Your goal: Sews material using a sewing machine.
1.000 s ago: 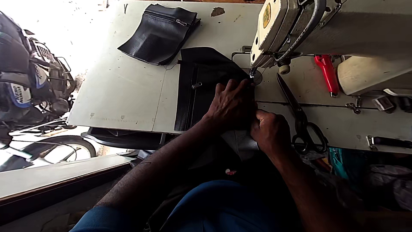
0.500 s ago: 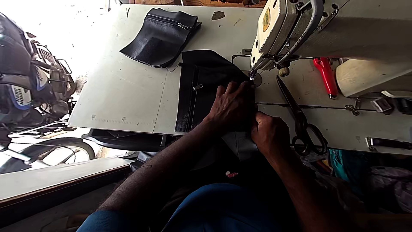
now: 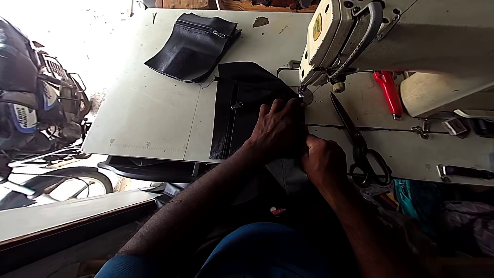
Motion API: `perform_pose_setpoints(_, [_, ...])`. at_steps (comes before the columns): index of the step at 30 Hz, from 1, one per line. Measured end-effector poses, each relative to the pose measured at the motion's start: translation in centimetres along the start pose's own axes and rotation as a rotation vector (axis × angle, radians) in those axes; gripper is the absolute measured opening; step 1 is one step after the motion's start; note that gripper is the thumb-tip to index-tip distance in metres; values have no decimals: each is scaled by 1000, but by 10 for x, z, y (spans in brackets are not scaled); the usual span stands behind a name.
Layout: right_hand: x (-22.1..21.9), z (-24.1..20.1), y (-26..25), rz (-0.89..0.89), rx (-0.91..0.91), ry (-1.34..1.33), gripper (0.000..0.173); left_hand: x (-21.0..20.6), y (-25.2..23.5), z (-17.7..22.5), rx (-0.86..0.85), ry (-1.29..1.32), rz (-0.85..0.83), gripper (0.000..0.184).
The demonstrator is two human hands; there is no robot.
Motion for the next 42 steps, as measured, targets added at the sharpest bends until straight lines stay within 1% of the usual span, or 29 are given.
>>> perform_pose_setpoints(10, [-1,0,-1,7,0,12,34,0,0,0,8,-1,-6,50])
perform_pose_setpoints(15, [0,0,0,-2,-3,10,31,0,0,0,-1,3,6,50])
perform_pose_setpoints(19, [0,0,-1,8,-5,7,33,-2,-1,-1,17,27,21,50])
perform_pose_setpoints(24, [-1,-1,-1,10,-11,7,30,1,-7,-2,15,56,-18,48])
perform_pose_setpoints(31, [1,-1,-1,-11,-34,-9,33,-1,-4,1,17,34,16,48])
perform_pose_setpoints(38, [2,0,-1,-23,-20,-11,29,2,-6,1,14,33,-31,47])
perform_pose_setpoints(42, [2,0,-2,-21,-19,-16,32,2,-6,1,19,22,-47,47])
Point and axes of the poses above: each hand's wrist, its own y-axis away from the middle knuckle, its own x-axis out of the back of the hand, z = x × y, the point moved 1 cm from there along -y, towards the middle knuckle, and after that the axes turned 15 degrees about x, right-handed, at the moved point
